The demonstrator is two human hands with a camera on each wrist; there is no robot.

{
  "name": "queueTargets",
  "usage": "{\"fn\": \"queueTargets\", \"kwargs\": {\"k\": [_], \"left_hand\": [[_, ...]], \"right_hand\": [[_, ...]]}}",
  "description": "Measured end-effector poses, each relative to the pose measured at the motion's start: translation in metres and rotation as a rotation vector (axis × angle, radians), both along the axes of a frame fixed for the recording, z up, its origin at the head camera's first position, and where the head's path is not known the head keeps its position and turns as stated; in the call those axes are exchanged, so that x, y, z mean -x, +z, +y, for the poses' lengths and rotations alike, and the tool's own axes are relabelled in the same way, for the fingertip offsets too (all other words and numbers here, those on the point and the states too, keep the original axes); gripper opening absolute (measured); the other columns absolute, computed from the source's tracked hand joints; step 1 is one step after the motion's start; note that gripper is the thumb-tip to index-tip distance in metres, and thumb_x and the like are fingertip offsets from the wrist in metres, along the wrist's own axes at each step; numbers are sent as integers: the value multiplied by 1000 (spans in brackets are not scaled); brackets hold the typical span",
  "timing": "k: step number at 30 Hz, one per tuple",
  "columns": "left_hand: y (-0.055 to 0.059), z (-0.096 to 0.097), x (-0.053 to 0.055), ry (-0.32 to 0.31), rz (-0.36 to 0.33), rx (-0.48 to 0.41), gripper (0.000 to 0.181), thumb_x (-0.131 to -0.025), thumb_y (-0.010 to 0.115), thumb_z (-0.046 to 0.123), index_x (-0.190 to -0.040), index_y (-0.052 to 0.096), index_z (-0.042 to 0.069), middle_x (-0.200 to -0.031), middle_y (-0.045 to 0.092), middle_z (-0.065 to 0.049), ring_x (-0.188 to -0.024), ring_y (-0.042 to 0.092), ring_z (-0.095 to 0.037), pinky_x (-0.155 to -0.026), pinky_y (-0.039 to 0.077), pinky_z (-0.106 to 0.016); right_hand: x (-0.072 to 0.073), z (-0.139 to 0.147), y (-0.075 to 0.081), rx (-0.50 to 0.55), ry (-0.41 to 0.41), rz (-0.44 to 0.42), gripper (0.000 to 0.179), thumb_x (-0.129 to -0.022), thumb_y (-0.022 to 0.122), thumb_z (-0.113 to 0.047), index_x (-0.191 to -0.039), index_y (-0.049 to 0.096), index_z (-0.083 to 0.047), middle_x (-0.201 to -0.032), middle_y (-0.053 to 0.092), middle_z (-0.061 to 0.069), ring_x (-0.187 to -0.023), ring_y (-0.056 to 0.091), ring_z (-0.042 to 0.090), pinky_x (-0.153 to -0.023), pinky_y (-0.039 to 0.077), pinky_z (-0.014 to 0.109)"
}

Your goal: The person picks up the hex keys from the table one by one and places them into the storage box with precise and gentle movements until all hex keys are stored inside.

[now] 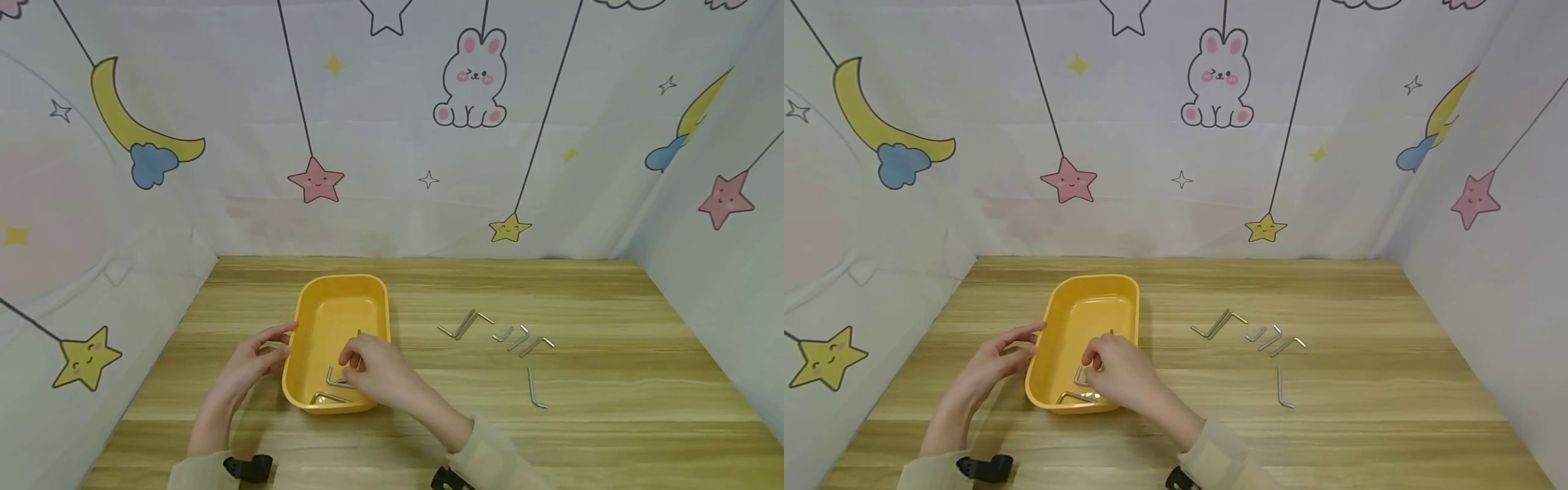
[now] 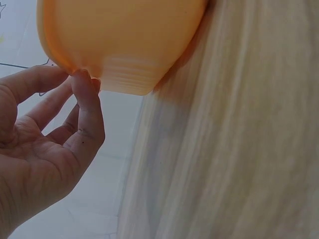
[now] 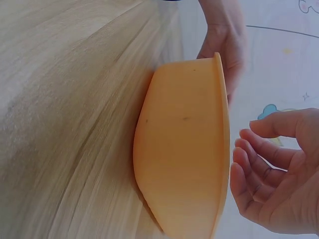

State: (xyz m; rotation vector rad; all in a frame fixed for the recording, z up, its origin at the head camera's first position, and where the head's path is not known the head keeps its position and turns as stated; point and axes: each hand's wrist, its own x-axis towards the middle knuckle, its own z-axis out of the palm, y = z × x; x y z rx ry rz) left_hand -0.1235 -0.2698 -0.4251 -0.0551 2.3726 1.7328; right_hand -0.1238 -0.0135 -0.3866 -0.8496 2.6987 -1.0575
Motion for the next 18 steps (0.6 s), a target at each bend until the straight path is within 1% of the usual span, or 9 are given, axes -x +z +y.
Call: {"fn": "queueTargets", "kwargs": {"k": [4, 11, 15, 18], "left_hand": [[0, 0, -1, -4, 8, -5, 51, -96, 58, 18, -145, 43, 9, -126, 46, -19, -87, 60, -5, -78, 54, -23], [0, 1, 0, 3, 6, -3, 51, -96, 58, 18, -145, 44, 10, -124, 47, -15, -86, 60, -5, -78, 54, -23], [-1, 0, 0, 5, 8, -8, 51, -96, 58, 17, -144, 44, 10, -124, 46, -16, -86, 60, -5, -78, 54, -23], [-1, 0, 0, 4, 5, -8, 51, -96, 58, 17, -145, 44, 11, -125, 46, -18, -86, 60, -5, -78, 54, -22]], "right_hand": [[-3, 5, 3, -16, -4, 16, 3, -85, 67, -14, -88, 67, -13, -80, 57, -7, -74, 52, 6, -65, 42, 15], [-8, 16, 7, -56, -12, 69, 5, -86, 66, -14, -90, 67, -14, -82, 58, -6, -77, 54, 9, -67, 44, 17], [-10, 22, 8, -50, -23, 57, 5, -86, 66, -14, -91, 67, -13, -83, 59, -6, -80, 57, 14, -68, 44, 17], [-11, 26, 7, -36, -32, 54, 5, -86, 66, -14, -91, 66, -14, -83, 58, -6, -81, 57, 15, -68, 44, 17]]}}
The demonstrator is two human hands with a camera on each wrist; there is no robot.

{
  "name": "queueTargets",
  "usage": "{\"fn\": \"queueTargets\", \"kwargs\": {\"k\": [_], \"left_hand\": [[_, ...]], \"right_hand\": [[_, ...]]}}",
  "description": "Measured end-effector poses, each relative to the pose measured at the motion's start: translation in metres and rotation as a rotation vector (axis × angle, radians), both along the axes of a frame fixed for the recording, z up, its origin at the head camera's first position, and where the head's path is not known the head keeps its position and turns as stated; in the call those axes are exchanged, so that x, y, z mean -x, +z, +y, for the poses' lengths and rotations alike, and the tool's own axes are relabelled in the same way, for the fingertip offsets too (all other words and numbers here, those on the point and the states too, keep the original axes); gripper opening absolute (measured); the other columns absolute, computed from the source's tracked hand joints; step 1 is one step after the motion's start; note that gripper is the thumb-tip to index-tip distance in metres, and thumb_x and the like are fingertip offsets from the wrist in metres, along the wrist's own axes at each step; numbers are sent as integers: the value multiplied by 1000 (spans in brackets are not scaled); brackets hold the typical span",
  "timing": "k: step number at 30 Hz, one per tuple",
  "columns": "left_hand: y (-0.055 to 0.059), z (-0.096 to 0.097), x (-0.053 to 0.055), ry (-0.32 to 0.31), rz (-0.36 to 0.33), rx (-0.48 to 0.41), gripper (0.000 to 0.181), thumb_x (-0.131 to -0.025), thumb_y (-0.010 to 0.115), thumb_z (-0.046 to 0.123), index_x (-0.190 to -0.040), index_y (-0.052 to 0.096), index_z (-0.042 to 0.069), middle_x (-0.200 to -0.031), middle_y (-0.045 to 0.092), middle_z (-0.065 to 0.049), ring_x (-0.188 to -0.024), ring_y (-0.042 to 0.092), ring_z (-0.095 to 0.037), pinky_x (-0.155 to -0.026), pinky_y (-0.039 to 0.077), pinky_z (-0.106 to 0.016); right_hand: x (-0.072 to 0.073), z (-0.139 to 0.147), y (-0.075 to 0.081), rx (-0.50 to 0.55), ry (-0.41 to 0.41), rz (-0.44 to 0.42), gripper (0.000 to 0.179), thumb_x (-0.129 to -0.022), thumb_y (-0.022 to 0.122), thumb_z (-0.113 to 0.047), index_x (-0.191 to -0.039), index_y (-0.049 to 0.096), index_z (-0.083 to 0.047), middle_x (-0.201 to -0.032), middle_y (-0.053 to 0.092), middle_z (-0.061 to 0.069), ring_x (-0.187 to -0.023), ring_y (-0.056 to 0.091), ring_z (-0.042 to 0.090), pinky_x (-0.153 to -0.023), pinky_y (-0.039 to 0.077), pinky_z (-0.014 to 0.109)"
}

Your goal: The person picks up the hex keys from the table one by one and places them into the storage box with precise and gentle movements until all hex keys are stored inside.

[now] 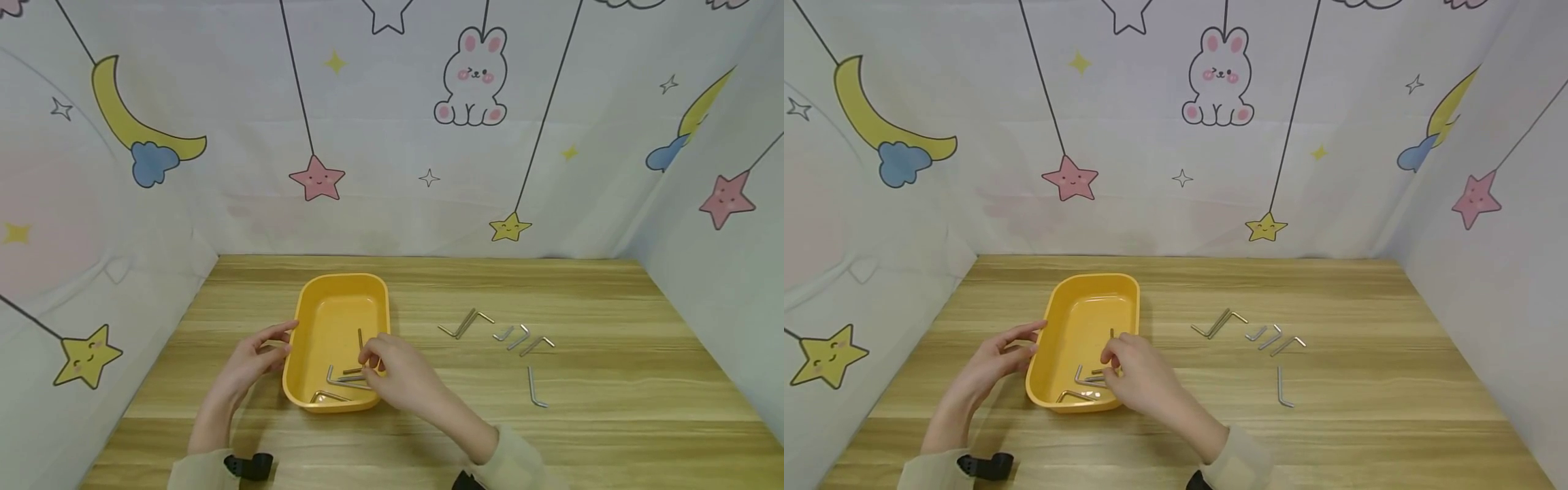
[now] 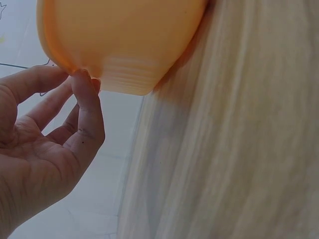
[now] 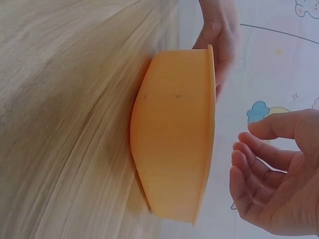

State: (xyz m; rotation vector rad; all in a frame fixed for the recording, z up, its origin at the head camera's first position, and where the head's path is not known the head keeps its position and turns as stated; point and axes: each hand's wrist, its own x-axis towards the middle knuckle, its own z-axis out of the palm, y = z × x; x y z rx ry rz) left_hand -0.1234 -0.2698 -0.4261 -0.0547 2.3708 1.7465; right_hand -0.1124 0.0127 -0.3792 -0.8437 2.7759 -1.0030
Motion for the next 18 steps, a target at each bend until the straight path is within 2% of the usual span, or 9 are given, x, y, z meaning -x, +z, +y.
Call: {"fn": "queueTargets", "kwargs": {"k": [5, 18], "left_hand": [[1, 0, -1, -4, 5, -1, 51, -96, 57, 17, -145, 44, 10, -127, 45, -19, -86, 60, -5, -79, 54, -23], [1, 0, 0, -5, 2, -3, 51, -97, 57, 15, -145, 43, 9, -128, 45, -20, -87, 60, -6, -78, 54, -22]], "right_hand": [[0, 7, -4, 16, -26, 12, 7, -86, 68, -14, -92, 65, -15, -83, 58, -6, -78, 55, 12, -67, 44, 17], [0, 29, -13, 53, -84, -31, 10, -84, 67, -11, -92, 62, -14, -83, 59, -6, -76, 54, 9, -66, 45, 18]]}}
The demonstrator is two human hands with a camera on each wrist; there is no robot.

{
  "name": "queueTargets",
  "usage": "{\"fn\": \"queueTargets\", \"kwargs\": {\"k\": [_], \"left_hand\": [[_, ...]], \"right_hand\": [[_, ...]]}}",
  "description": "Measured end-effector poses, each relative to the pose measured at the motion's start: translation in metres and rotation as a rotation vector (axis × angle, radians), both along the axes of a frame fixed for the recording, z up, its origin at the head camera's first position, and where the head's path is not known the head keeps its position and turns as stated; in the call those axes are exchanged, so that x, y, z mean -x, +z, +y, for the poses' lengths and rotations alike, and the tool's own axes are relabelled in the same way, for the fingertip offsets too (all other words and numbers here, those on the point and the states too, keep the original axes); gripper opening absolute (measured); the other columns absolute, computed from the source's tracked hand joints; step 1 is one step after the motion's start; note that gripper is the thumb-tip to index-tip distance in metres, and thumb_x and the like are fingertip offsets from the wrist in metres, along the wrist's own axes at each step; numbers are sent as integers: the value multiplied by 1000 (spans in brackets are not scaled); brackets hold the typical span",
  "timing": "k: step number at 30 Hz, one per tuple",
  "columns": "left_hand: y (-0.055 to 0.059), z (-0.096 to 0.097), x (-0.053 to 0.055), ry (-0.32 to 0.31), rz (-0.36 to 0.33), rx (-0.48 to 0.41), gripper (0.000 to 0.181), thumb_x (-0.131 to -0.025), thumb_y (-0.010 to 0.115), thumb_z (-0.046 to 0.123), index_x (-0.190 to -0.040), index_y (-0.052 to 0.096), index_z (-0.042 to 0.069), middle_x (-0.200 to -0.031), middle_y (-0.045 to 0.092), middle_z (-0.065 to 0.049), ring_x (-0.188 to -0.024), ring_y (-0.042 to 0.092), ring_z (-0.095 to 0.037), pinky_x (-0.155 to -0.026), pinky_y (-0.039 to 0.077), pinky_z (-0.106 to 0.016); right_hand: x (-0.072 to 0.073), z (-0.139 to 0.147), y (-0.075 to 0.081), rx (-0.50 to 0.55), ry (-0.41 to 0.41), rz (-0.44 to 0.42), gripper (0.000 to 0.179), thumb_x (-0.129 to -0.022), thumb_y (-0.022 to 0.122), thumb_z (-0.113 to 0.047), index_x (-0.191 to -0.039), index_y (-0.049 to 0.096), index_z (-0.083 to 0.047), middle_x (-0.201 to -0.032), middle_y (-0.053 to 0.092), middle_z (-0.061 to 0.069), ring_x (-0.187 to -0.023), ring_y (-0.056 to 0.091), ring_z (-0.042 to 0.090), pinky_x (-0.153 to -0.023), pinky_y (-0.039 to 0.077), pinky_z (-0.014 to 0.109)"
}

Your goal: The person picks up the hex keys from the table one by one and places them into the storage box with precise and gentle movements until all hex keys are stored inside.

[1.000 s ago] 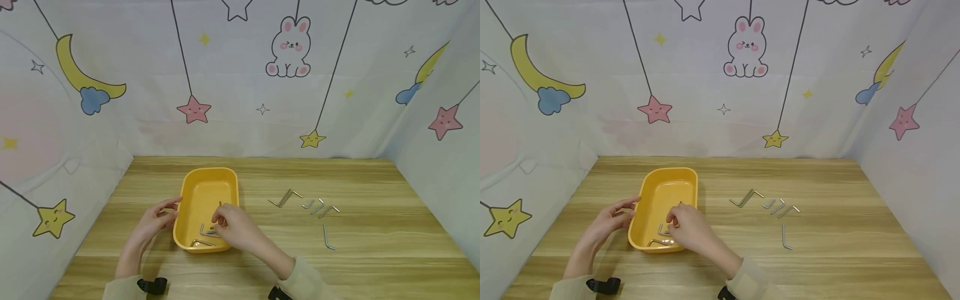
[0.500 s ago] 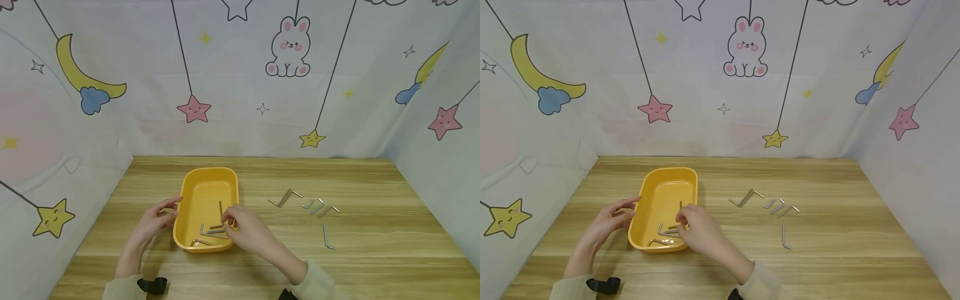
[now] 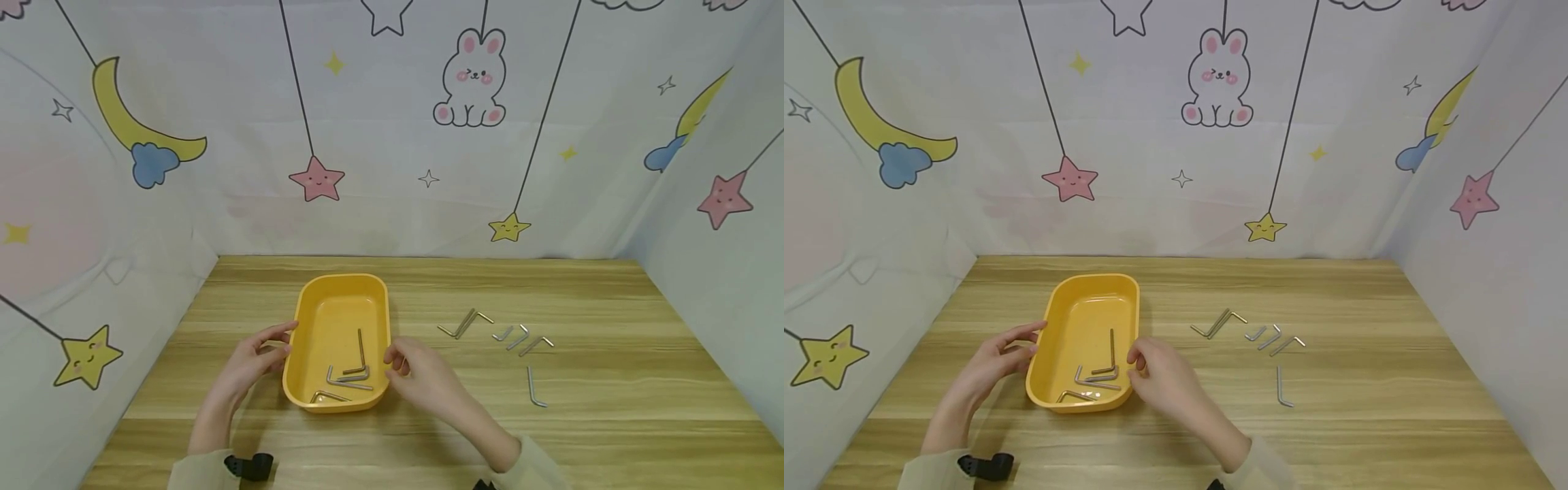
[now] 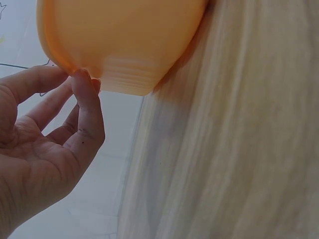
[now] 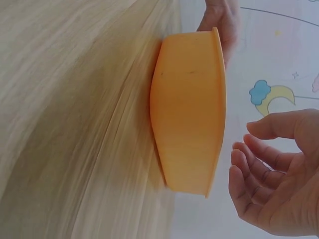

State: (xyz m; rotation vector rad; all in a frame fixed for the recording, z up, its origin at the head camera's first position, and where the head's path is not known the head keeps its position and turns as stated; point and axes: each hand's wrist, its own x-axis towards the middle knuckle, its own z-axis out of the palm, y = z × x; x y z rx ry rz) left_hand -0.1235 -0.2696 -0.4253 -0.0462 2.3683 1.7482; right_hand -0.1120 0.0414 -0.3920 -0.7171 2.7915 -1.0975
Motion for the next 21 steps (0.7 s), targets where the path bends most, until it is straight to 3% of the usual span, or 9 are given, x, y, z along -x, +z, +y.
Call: {"fn": "queueTargets", "kwargs": {"k": [21], "left_hand": [[0, -1, 1, 12, -19, 26, 50, -97, 56, 16, -145, 44, 12, -128, 45, -18, -89, 59, -8, -80, 54, -23]], "right_hand": [[-4, 35, -17, -102, -46, 52, 11, -82, 70, -10, -88, 62, -14, -77, 56, -10, -73, 54, 10, -62, 42, 18]]}}
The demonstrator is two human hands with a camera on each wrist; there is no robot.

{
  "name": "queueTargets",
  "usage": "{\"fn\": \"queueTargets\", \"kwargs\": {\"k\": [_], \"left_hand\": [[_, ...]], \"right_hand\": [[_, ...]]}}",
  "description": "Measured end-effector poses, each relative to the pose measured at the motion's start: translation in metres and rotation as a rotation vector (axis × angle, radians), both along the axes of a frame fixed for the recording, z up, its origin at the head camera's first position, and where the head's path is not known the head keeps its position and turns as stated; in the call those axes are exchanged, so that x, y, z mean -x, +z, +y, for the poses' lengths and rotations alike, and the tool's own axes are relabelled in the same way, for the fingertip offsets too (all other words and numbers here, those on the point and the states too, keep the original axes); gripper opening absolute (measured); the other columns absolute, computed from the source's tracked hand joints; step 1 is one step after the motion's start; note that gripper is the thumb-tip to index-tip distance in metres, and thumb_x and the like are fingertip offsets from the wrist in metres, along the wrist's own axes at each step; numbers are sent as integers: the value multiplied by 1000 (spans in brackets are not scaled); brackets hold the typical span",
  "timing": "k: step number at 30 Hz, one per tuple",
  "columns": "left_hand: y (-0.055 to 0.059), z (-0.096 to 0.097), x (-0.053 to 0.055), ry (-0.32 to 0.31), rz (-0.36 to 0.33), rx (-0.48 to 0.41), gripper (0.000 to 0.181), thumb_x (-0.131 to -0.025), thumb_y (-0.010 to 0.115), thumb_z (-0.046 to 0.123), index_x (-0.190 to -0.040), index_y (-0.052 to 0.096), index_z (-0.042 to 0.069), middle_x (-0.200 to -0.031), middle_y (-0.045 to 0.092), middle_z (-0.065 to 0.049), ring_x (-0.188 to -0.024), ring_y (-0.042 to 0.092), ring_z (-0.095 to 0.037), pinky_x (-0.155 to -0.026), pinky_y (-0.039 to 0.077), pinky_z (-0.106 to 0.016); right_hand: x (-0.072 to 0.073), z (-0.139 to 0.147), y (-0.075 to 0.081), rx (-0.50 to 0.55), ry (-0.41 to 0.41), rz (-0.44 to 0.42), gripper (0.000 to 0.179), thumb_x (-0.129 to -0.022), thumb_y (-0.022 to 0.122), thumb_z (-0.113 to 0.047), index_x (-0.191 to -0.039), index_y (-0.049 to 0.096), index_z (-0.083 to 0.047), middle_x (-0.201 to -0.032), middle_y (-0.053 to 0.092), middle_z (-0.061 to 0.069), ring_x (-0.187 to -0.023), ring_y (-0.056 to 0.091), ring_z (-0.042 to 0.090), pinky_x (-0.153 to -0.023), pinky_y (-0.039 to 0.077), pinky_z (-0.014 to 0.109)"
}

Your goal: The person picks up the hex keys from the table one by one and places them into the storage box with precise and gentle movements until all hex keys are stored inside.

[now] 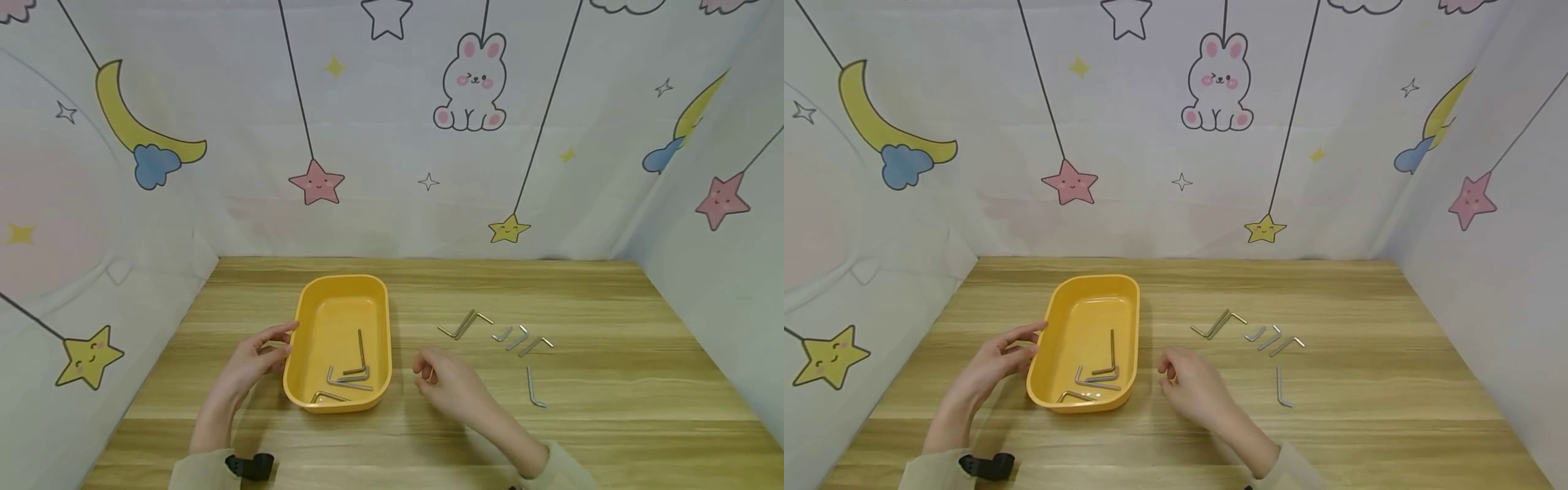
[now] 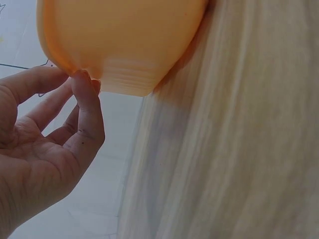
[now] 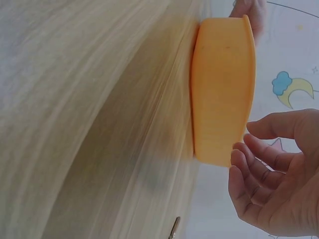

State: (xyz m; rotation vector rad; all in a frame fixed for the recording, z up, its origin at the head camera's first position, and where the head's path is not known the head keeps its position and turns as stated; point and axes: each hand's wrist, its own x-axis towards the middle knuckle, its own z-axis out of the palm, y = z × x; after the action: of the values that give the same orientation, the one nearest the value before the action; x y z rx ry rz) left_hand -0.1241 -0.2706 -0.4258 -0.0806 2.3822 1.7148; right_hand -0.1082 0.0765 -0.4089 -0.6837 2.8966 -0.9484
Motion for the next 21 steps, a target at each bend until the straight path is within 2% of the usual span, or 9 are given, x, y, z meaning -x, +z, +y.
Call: {"fn": "queueTargets", "kwargs": {"k": [13, 21], "left_hand": [[0, 1, -1, 5, -2, -8, 50, -96, 58, 18, -144, 45, 13, -127, 46, -18, -87, 58, -7, -80, 53, -22], [0, 1, 0, 6, 7, -24, 51, -96, 58, 17, -144, 44, 10, -125, 46, -17, -86, 59, -6, -79, 54, -22]], "right_hand": [[2, 19, -9, -19, -31, -13, 14, -80, 69, -7, -87, 60, -15, -77, 55, -9, -71, 50, 5, -61, 42, 18], [3, 36, -12, -29, -43, -56, 12, -79, 69, -6, -87, 62, -13, -75, 56, -9, -70, 50, 6, -62, 42, 18]]}}
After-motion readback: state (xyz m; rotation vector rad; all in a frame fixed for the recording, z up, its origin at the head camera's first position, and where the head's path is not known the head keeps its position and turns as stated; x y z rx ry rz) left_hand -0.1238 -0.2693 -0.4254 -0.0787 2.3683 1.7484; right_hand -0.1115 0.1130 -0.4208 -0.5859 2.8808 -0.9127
